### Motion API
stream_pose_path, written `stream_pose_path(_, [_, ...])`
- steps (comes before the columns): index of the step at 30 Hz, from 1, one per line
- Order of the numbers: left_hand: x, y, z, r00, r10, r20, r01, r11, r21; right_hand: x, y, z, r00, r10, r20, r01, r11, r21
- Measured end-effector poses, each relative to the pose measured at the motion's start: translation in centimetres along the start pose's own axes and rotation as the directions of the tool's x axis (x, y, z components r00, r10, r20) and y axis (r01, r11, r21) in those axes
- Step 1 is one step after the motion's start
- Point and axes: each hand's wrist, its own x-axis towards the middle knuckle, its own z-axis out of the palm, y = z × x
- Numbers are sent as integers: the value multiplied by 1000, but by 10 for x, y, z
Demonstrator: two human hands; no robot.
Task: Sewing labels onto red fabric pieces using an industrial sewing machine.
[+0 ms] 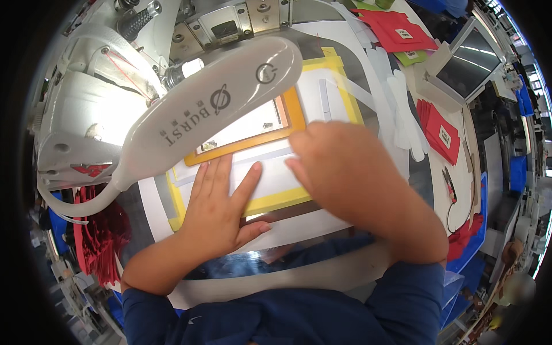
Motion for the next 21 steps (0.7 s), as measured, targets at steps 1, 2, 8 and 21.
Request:
stream_pose_path(1, [1, 0, 0, 1000, -11, 18, 11, 1000, -3, -1, -12, 3, 993, -50, 104, 44, 997, 59])
stream_pose_path(2, [0, 0, 0, 1000, -17, 18, 17, 1000, -1, -1, -18, 5, 973, -107, 205, 84, 989, 120])
stream_pose_path(8, [8, -2, -5, 996, 73, -57, -67, 993, 101, 2, -12, 19, 973, -143, 179, 128, 987, 95])
stream_pose_path(21, [10, -9, -2, 991, 46, -129, -43, 999, 31, 20, 10, 53, 967, -109, -232, 180, 932, 314])
